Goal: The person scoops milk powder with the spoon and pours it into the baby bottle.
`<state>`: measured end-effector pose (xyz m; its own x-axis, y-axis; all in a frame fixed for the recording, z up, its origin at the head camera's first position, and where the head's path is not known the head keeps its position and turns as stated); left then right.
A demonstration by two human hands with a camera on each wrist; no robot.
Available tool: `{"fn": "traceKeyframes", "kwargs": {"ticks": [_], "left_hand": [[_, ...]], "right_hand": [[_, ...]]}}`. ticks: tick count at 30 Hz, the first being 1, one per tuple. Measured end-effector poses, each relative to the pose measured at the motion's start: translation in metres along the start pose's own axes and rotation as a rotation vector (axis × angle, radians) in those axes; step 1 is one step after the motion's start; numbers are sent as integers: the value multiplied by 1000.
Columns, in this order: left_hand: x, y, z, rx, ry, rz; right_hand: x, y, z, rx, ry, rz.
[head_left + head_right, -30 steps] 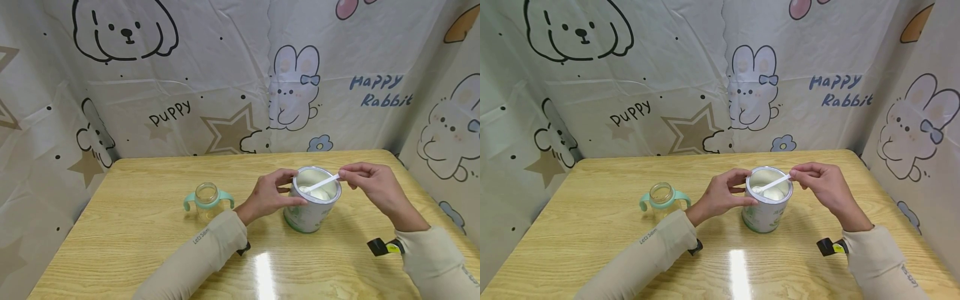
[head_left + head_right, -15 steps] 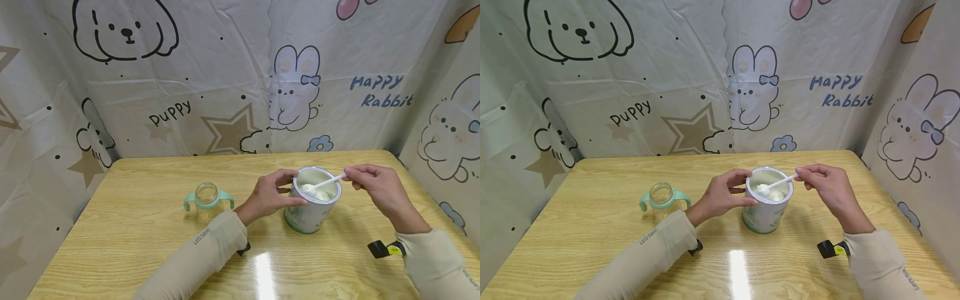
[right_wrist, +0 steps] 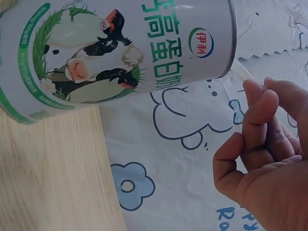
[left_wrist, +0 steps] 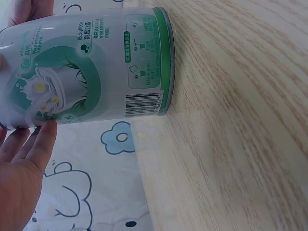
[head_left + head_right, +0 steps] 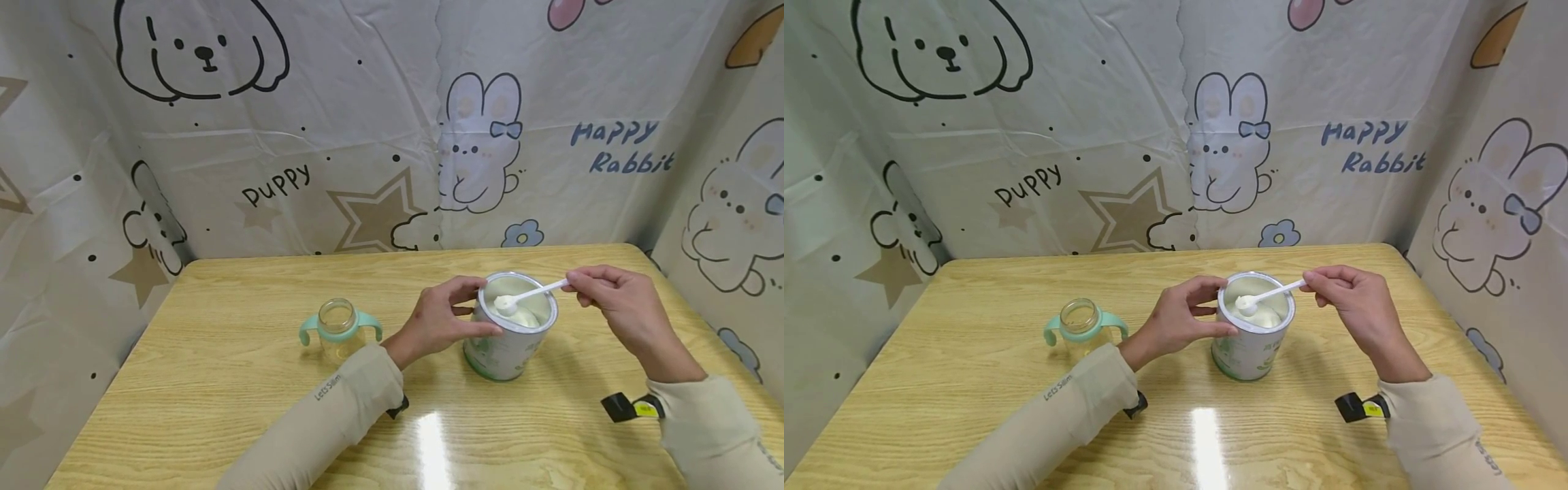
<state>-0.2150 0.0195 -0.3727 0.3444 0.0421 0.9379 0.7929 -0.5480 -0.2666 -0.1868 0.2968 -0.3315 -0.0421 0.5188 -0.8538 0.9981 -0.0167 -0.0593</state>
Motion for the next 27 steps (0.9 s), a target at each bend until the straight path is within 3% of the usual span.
{"fn": "traceKeyframes", "kwargs": {"ticks": [27], "left_hand": [[2,2,0,-17,4,4]], "right_hand": [[-1,2,3,10,36,18]]}}
Point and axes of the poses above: each hand's wrist, its own y-axis away from the middle knuckle, its own z-axis out of the palm, x = y × z, the point moved 1 cm from there along -y, towards the middle knuckle, and after that the axes turned 4 degrees about -x, right-handed, at the moved point
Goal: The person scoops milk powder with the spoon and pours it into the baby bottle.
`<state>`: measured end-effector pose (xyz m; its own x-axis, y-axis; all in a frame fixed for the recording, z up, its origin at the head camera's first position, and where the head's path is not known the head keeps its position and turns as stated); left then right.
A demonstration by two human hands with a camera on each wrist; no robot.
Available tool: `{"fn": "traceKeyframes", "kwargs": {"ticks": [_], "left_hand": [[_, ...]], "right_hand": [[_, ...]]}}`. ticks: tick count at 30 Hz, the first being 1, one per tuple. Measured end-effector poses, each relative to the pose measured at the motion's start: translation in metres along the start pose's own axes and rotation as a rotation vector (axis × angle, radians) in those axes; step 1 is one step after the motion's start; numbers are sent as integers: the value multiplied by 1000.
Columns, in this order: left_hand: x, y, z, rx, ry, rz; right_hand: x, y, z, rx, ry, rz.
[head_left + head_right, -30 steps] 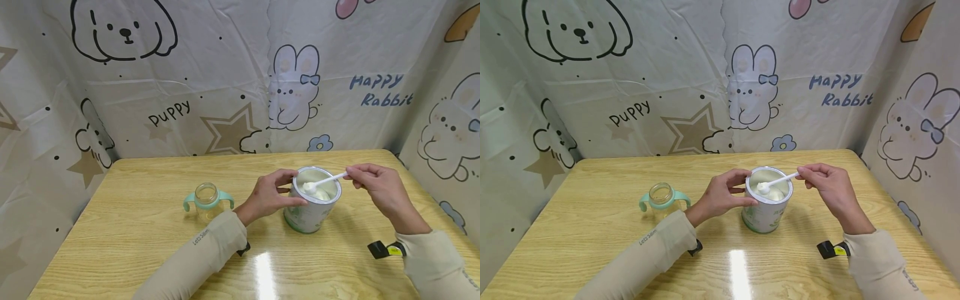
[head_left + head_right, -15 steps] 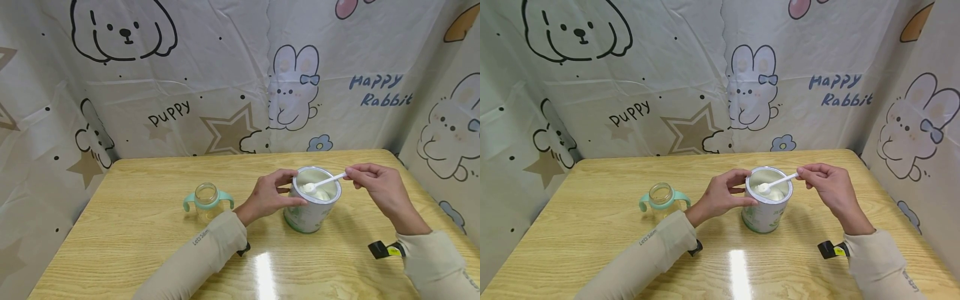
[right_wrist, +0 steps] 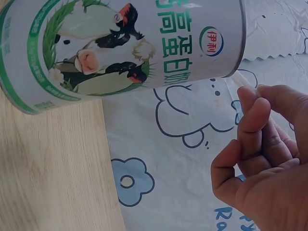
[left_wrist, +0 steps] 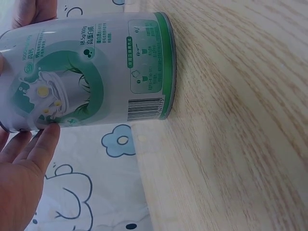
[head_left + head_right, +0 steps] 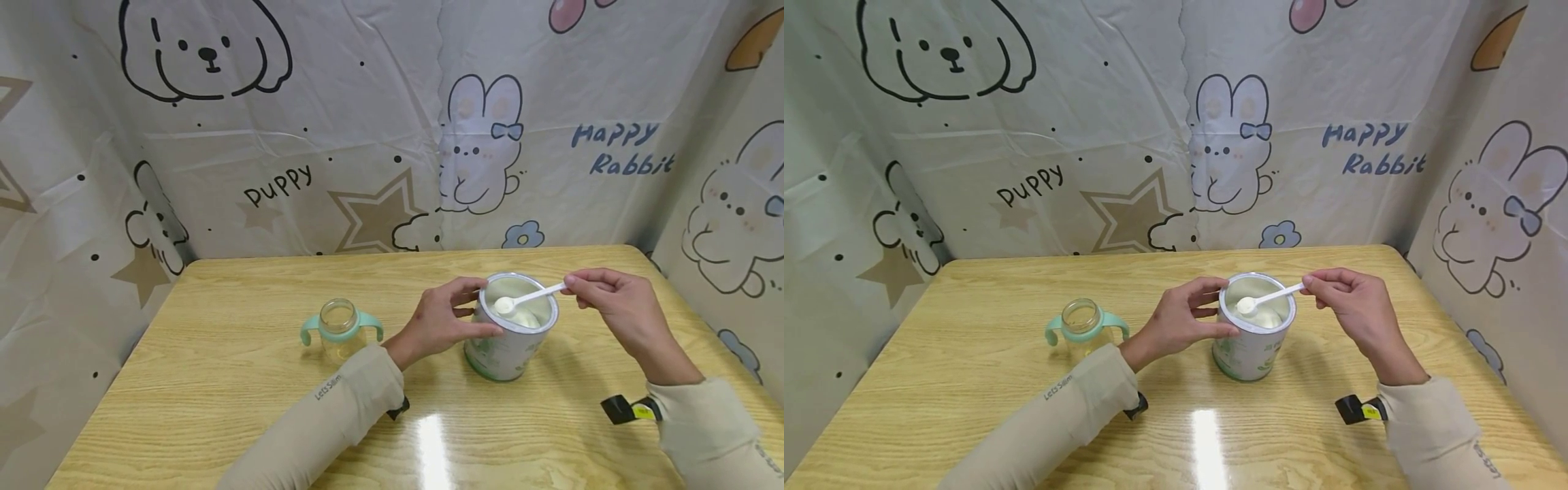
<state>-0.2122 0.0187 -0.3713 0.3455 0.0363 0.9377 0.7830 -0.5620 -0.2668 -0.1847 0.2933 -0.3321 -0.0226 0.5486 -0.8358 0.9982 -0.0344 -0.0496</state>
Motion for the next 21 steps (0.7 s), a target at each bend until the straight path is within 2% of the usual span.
{"fn": "traceKeyframes", "kwargs": {"ticks": [16,21], "left_hand": [[2,1,-2,-12,-83,9],[5,2,-5,-10,-96,-24]], "right_hand": [[-2,0,-4,9,-34,-14],[-7,-1,-6,7,-95,-13]]}}
Point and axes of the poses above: each hand's wrist, its own y-axis away from the middle knuckle, its own z-axis out of the palm, x = y × z, the point moved 1 cm from there along -y, towards the middle knuckle, and after that the axes turned 4 degrees about -x, right-handed, at the moved point
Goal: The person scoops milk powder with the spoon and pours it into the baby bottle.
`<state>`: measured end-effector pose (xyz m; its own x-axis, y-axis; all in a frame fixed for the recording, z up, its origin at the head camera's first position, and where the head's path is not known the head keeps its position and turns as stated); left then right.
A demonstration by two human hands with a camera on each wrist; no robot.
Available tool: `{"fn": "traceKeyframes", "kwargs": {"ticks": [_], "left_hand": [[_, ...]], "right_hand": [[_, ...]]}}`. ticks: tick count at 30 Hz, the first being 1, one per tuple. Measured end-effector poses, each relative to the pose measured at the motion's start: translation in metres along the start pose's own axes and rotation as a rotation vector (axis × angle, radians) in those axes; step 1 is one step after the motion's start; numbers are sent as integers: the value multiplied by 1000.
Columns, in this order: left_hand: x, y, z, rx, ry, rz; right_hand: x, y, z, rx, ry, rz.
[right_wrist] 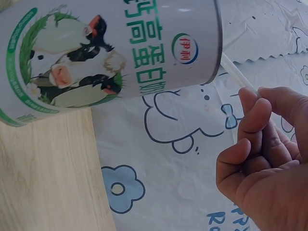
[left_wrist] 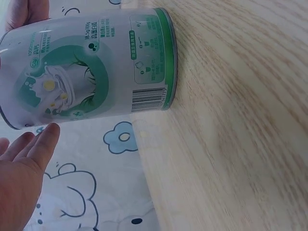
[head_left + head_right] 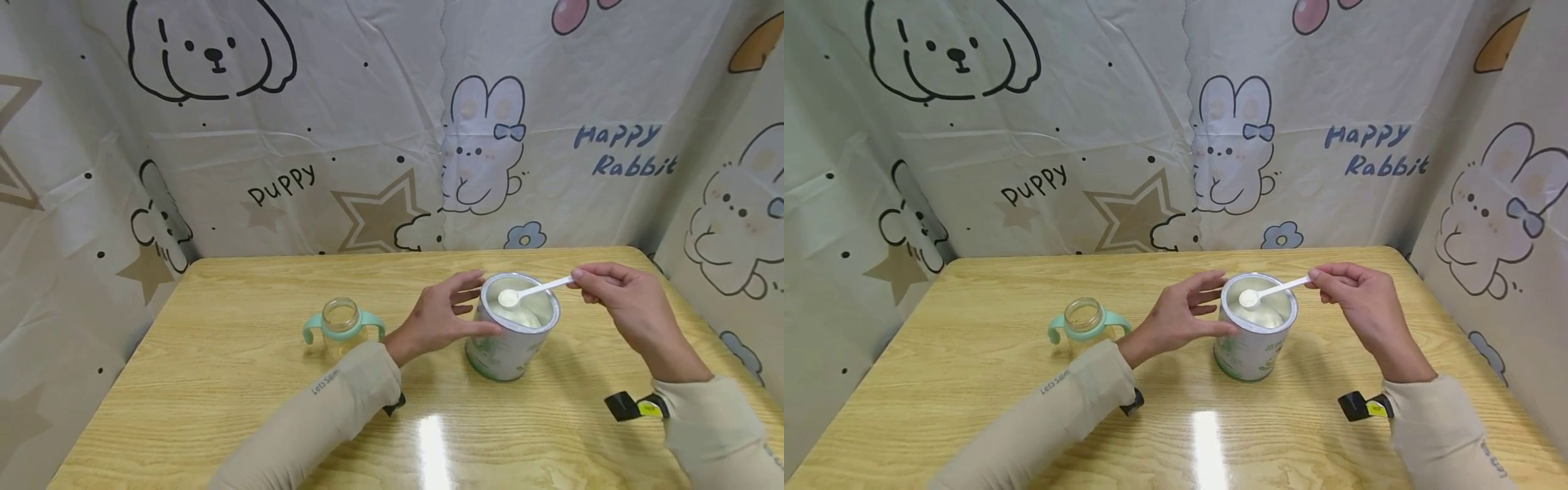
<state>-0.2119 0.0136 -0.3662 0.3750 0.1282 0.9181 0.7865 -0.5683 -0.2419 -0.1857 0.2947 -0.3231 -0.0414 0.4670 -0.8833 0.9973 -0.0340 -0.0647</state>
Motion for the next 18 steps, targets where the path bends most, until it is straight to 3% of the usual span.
{"fn": "traceKeyframes", "kwargs": {"ticks": [18], "left_hand": [[1,13,-20,8,24,-58]], "right_hand": [[-15,-4,-4,7,-52,1]]}}
Point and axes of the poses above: each hand's wrist, its own y-axis away from the middle knuckle, its own z-axis out of the palm, x = y × z, the point moved 1 cm from there along -y, towards the middle knuckle, and after that the axes turned 4 degrees about -x, right-handed, at the moved point
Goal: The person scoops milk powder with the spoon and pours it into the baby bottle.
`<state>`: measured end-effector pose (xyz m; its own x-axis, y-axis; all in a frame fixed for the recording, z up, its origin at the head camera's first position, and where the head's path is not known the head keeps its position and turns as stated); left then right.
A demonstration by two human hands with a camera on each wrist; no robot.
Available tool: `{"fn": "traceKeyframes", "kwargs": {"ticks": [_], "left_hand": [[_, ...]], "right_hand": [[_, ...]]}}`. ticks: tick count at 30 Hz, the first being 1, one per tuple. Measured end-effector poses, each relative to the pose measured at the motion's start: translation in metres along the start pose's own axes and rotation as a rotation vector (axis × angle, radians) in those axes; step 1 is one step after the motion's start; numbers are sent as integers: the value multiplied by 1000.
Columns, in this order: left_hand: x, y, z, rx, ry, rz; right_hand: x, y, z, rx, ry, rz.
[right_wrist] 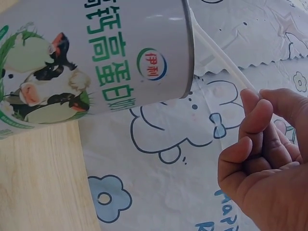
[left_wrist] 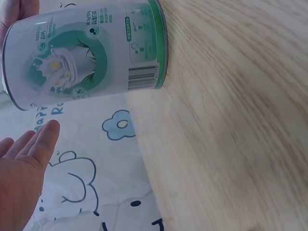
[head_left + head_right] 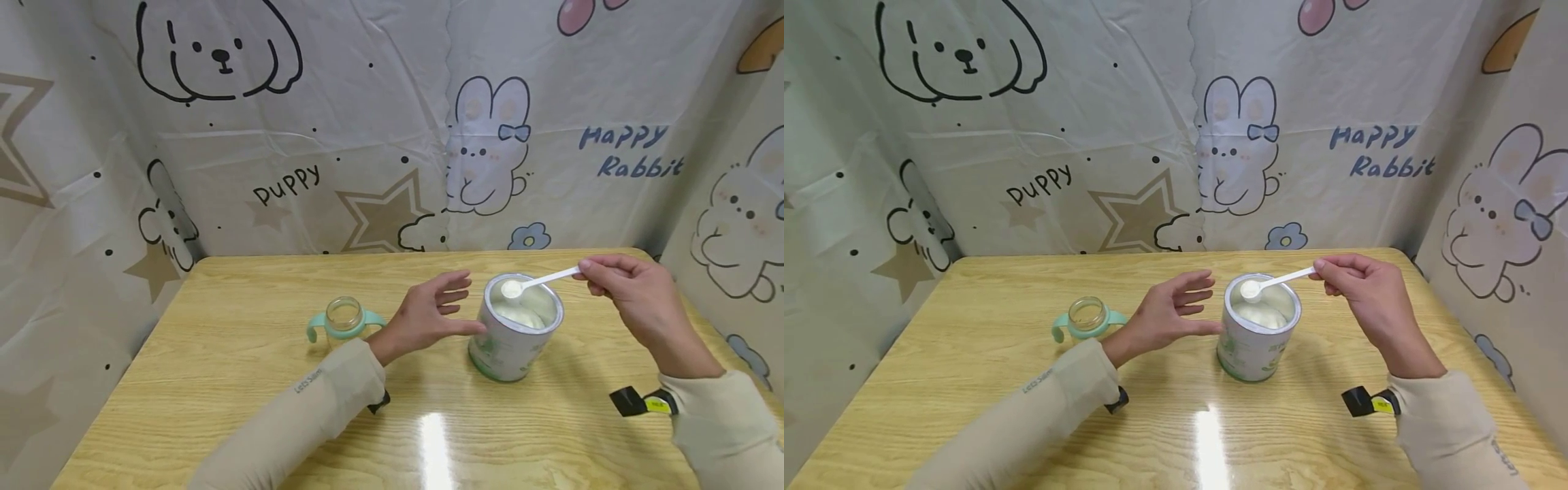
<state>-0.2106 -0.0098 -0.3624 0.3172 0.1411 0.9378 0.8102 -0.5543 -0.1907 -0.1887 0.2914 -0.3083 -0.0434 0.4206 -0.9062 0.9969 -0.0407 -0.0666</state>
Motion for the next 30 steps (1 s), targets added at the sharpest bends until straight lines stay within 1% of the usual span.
{"fn": "traceKeyframes", "kwargs": {"ticks": [7,16,18,21,25,30], "left_hand": [[0,4,-8,16,26,-22],[1,10,-20,22,-30,-15],[2,11,-22,24,-38,-12],[2,13,-26,35,-46,-17],[4,16,-32,51,-37,-20],[5,19,-39,51,-23,-25]], "right_hand": [[-7,-1,1,-3,-24,-20],[-13,0,2,-5,-102,-15],[-13,-1,3,-11,-138,-21],[-15,-1,5,-11,-125,-19],[-19,-2,8,-7,-46,1],[-24,-3,13,-6,-47,-5]]}}
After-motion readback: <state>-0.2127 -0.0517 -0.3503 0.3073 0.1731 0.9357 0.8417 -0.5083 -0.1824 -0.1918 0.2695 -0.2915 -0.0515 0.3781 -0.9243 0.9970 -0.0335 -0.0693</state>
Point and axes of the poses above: each hand's wrist, its own y-axis away from the middle knuckle, its own z-axis out of the palm, x = y × z, the point moved 1 cm from there along -y, towards the middle knuckle, and after that the axes turned 4 degrees about -x, right-handed, at the moved point
